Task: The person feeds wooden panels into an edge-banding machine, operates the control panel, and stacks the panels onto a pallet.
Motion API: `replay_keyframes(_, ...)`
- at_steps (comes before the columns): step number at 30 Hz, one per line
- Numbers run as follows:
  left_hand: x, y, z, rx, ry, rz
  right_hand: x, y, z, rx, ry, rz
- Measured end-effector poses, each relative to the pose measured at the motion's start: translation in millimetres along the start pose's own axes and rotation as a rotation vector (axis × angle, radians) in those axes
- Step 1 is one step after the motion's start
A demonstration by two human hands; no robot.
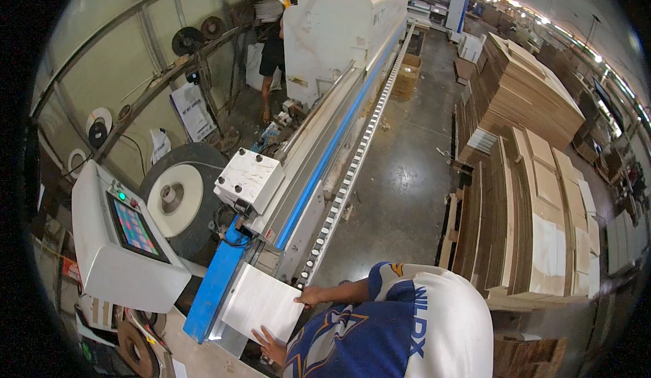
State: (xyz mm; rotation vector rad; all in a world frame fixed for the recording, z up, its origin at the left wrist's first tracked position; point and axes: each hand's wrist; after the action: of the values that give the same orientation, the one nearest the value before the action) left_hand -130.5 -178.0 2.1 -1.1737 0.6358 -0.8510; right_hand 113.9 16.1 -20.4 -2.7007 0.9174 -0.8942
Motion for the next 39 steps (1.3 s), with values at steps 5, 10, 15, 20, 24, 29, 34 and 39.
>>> replay_keyframes(5,0,2,-3,-0.025,-0.022,-0.059,8,-5,-12,-0.023,0.030,0.039)
replay_keyframes(10,1,4,-1,0.007,0.001,0.013,6,-5,-11,0.050,0.043,0.065)
replay_keyframes(15,0,10,-5,-0.031,0.036,0.055,5,-1,-9,0.095,0.027,0.097)
replay_keyframes(20,1,-1,0,0.007,0.036,0.004,16,-6,-20,0.027,0.053,0.090)
replay_keyframes(24,3,-8,4,0.041,0.019,0.016,23,-9,-28,-0.023,0.052,0.062)
replay_keyframes(29,0,-32,22,0.110,0.042,0.000,25,-9,-28,0.013,0.019,0.157)
replay_keyframes(34,1,-36,23,0.161,-0.024,-0.027,24,-5,-20,-0.028,0.032,0.137)
replay_keyframes(39,-1,-45,28,0.172,-0.025,-0.053,35,-16,-39,-0.019,0.066,0.097)
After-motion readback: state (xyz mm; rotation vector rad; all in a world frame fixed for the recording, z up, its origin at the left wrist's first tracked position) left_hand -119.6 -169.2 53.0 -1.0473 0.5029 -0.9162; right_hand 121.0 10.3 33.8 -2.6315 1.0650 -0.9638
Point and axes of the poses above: each hand's wrist, its own x-axis away from the middle knuckle, its own y-axis out of the palm, z = x × y, and after that the axes turned 11 degrees about -y, right-handed
